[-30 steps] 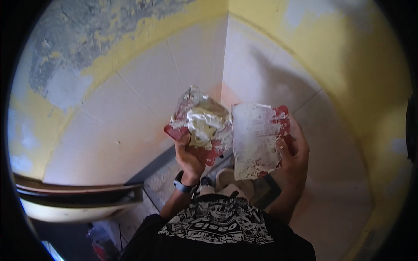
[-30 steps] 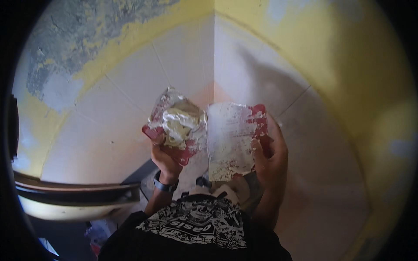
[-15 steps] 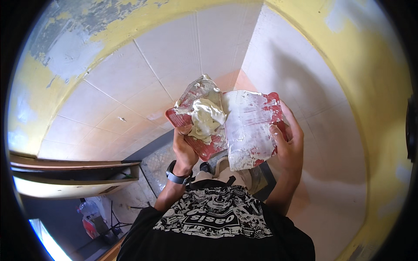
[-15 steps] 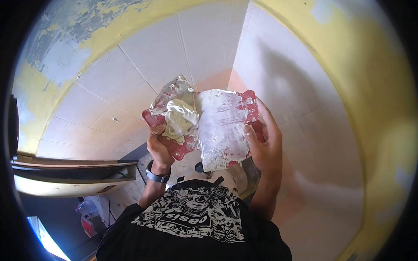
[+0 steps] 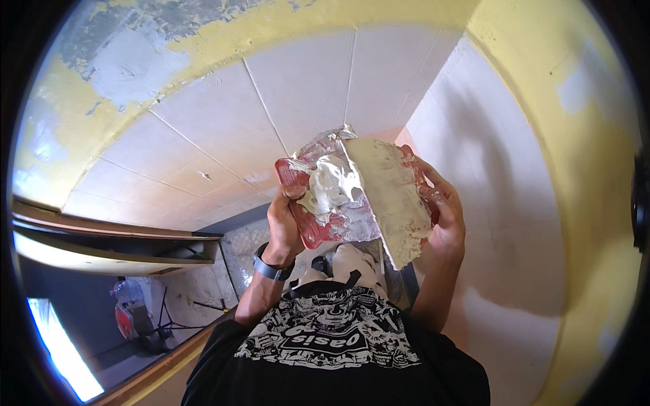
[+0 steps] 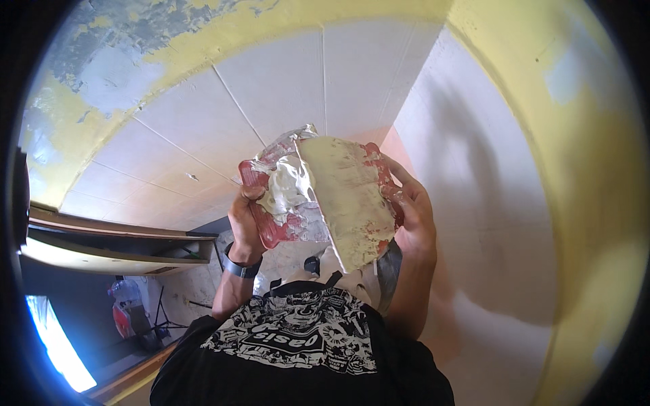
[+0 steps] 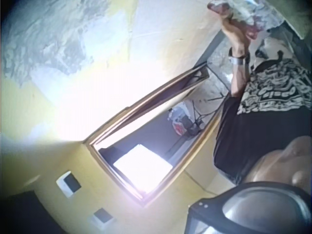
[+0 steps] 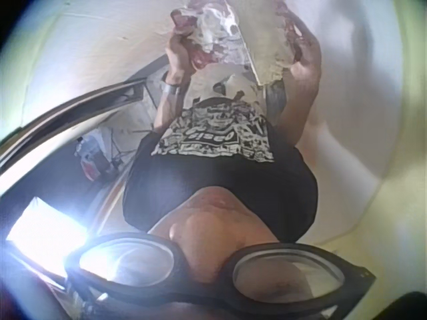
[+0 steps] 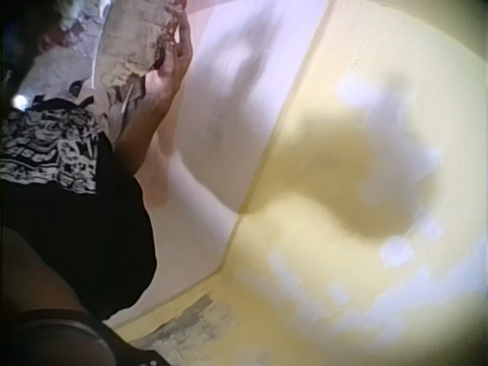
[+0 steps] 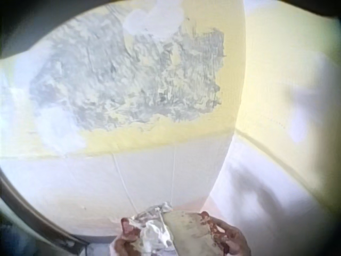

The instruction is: The person applies plaster to the corner and upper section of a wall using a putty knife, repeatedly scooping material from a hawk.

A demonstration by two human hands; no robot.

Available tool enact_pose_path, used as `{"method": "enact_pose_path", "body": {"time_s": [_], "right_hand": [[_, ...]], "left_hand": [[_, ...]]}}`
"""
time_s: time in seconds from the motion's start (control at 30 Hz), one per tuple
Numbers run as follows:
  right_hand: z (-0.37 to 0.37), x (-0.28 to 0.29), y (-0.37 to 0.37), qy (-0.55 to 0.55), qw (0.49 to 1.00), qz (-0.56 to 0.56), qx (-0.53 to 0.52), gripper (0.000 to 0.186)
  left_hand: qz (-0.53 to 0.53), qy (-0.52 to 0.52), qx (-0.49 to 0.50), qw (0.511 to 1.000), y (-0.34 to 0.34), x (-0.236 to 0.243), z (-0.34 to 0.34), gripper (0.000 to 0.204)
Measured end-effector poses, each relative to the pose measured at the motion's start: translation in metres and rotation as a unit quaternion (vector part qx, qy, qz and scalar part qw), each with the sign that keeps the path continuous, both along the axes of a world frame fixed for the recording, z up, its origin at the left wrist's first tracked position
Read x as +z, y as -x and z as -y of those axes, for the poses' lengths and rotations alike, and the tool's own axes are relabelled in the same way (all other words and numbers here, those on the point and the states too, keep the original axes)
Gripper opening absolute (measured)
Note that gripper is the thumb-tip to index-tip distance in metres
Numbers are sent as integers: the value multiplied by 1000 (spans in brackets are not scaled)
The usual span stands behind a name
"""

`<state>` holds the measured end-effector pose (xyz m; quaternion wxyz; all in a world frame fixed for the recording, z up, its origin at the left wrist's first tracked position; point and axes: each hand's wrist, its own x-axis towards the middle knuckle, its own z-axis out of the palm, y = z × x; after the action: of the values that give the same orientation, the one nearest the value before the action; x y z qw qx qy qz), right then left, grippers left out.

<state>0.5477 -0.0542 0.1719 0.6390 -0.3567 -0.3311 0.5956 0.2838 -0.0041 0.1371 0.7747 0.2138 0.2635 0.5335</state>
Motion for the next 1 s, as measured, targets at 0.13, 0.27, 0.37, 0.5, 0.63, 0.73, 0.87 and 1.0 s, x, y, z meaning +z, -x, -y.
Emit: {"method": "enact_pose_path", "body": {"time_s": [0.13,0.27,0.37,0.5,0.63,0.73,0.87,1.0], "right_hand": [[-13,25,-1,25,998,-49,37,59],[-4,27,-4,-26,995,-69,72,65],[-11,85,-30,-124,989,-83,-14,65],[-46,137,-51,-249,949,29,-194,39],[-77,286,-87,-422,792,234,-375,44],[-112,376,-131,-475,587,407,-515,40],[-156,468,-123,-401,478,468,-626,37],[-193,521,-118,-351,468,498,-640,35]], "left_hand": [[50,-9,18,999,-5,16,-5,41],[17,61,36,997,-14,46,-4,40],[84,22,18,996,-32,55,-16,37],[55,-2,40,998,-2,17,2,45],[77,-12,80,994,-16,12,1,47],[-15,17,66,998,-23,33,15,53],[-24,2,71,997,-15,5,9,59],[-30,-28,21,999,8,-38,-6,69]]}}
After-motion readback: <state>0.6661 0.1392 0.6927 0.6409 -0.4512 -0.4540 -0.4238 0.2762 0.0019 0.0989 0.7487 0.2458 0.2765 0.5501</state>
